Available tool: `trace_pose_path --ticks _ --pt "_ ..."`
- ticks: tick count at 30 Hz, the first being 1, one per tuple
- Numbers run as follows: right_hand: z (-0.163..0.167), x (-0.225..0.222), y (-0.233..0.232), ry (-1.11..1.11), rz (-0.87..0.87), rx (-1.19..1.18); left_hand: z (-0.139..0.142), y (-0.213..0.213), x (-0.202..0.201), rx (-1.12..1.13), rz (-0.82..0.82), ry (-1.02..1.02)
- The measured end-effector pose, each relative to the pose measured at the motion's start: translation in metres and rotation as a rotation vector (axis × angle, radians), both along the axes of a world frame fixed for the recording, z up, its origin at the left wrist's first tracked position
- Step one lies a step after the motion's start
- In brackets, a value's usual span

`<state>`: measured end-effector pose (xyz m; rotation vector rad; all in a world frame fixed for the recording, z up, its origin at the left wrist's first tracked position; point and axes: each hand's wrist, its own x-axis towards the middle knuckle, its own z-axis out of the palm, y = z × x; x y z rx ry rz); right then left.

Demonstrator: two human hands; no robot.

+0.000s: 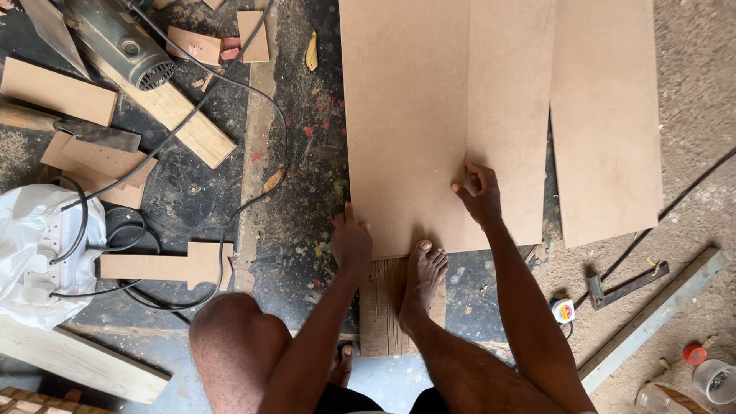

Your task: The person aligns two large sheets of particle board, marks a straight line with a pencil, and then uses a circular saw to cut along the line. After cutting, the person stacks the cut pieces.

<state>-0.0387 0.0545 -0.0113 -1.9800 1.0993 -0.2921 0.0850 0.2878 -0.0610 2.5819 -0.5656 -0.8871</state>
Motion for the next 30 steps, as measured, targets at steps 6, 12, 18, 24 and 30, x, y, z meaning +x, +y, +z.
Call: trace_pose_path --ticks 6,12,18,24,30 --pt "-0.008 -0.035 0.042 0.077 -0.023 -0.145 -0.016 0.029 -0.031 0.034 0.057 0.063" --pt "-0.021 -0.067 0.07 -0.081 -0.038 -0.021 -0.017 0.028 -0.034 -0.016 0.174 0.089" --pt "-0.031 -0.075 0.063 -0.098 -0.096 0.183 -0.015 0.024 -0.039 -0.033 0.18 0.028" --pt "-0.031 -0.075 0.059 -0.086 -0.101 0.283 -0.01 0.026 -0.046 -0.021 0.163 -0.005" --pt "-0.034 -0.075 0.056 -0.021 -0.089 0.355 -0.013 0.034 -0.049 -0.057 0.077 0.011"
